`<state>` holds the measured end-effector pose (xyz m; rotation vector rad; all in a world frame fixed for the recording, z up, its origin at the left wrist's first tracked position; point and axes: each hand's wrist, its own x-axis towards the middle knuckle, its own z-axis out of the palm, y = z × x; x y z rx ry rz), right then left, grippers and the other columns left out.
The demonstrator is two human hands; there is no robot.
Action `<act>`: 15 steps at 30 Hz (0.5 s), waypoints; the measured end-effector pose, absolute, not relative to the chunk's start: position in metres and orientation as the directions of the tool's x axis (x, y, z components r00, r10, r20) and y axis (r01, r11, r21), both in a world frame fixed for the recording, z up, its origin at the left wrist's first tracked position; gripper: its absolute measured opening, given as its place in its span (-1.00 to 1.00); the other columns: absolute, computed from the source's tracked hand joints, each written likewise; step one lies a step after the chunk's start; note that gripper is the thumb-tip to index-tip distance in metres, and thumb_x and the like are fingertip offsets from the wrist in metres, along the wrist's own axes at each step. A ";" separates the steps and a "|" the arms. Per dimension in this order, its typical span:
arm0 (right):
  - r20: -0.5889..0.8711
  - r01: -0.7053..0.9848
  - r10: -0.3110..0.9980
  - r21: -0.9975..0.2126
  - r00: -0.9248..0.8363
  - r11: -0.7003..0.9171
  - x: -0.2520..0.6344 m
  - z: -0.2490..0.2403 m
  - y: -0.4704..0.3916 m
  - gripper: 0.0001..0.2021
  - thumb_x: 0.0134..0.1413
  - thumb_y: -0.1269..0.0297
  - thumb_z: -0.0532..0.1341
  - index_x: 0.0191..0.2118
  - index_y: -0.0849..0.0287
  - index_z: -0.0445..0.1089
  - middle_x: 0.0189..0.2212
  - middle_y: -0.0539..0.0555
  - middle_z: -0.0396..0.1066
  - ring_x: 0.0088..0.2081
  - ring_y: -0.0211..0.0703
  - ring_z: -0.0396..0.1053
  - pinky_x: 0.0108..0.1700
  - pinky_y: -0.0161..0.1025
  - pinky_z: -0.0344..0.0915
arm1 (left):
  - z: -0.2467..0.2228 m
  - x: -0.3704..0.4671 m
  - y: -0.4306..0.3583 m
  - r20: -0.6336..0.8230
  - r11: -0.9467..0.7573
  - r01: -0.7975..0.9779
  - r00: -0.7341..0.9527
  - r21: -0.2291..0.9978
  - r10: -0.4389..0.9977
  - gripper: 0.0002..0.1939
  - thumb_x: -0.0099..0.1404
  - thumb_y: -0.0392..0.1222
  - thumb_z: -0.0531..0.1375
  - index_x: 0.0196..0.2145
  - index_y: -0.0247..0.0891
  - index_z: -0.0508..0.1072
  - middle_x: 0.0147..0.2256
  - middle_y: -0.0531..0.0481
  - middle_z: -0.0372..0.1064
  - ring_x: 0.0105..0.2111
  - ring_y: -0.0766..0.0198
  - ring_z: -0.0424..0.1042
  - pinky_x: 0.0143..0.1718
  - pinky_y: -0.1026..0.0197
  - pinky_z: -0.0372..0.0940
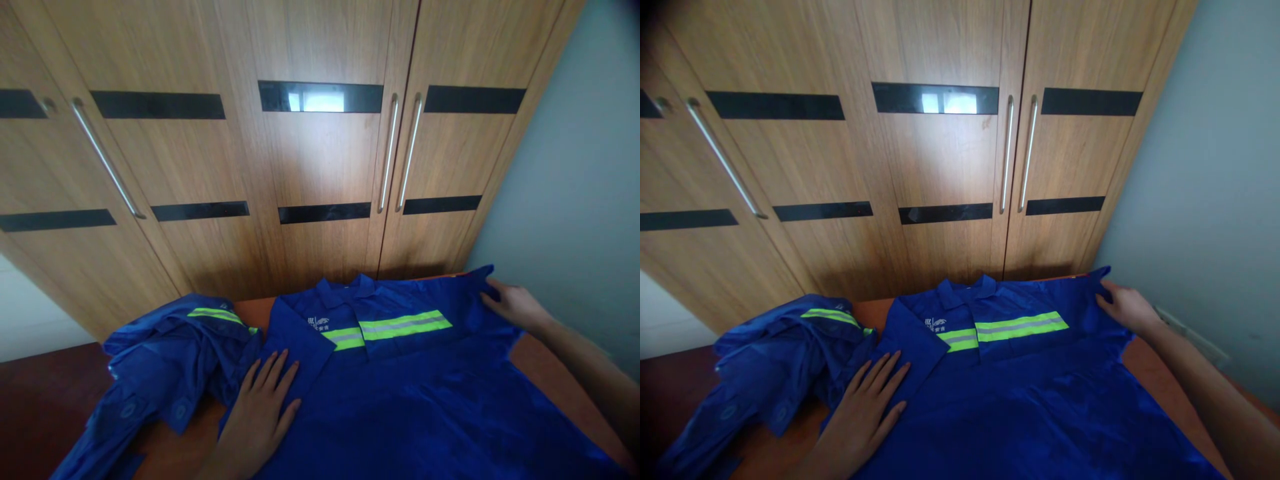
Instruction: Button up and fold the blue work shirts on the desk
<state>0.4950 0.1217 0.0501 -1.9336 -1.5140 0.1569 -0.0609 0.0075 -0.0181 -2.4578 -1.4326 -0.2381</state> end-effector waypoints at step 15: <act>0.187 0.952 0.947 -0.116 -0.260 0.285 0.457 -0.053 0.039 -0.53 0.21 0.16 0.01 0.23 0.00 0.16 0.27 0.06 0.06 0.30 0.07 -0.07 0.27 0.22 -0.11 | -0.022 -0.062 0.010 0.279 -0.462 0.868 0.496 -0.183 0.822 -0.41 0.35 0.14 -0.05 0.28 0.01 0.03 0.27 -0.05 0.06 0.22 0.04 0.10 0.21 -0.10 -0.06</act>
